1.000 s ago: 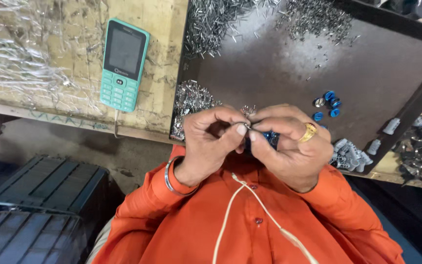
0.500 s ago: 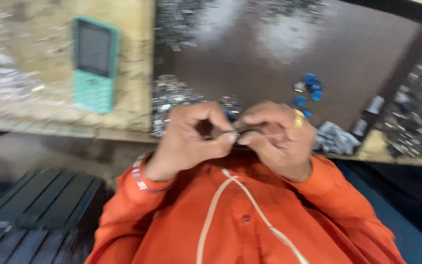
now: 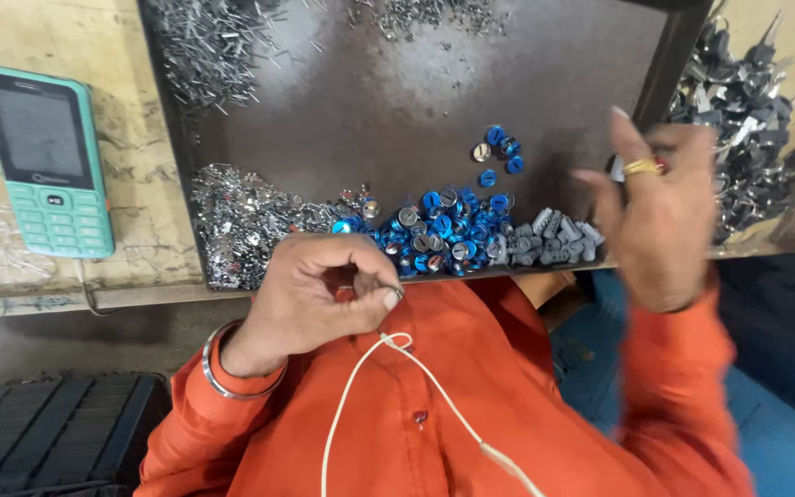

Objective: The person repeatedly picks small metal pins and blue plastic caps from a tray, inserts the pins into the caps, and places the assembled units into a pile on the right side of the tray. The person also occasionally picks up and sets down a small grey plastic piece.

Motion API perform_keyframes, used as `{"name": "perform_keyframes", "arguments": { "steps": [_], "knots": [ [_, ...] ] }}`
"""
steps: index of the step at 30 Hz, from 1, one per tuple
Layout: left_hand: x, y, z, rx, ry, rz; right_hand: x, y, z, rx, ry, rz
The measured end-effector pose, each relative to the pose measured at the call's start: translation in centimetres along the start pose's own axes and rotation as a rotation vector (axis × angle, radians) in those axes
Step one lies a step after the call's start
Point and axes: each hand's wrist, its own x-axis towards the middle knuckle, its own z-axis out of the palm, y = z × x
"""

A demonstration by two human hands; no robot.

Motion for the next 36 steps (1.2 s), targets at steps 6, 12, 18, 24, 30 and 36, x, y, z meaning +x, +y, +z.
{"name": "perform_keyframes", "arguments": {
  "steps": [6,12,18,24,30,36],
  "knots": [
    [1.3,0.4,1.0,0.021,0.022,0.118,-1.9,3.0,0.8,0.429,-0.09,0.168],
    [1.6,1.0,1.4,-0.029,0.05,0.152,-1.6,-6.1,4.5,1.551,-0.149,0.013],
    [0.9,1.7,-0.2,-0.036,0.023,0.04,-1.4,-5.6,7.1,1.715,-0.255,-0.125],
    [1.4,1.7,-0.2,-0.065,-0.016,-0.032,-2.2,-5.0,7.0,1.893,-0.381,0.038],
    [1.6,1.5,-0.4,-0.091,-0.068,-0.073,-2.7,-5.3,7.2,1.792,-0.285,-0.064],
    [1.5,1.7,0.1,-0.008,-0.028,-0.054,-0.9,-6.5,5.9,1.631,-0.227,-0.166]
  ]
}}
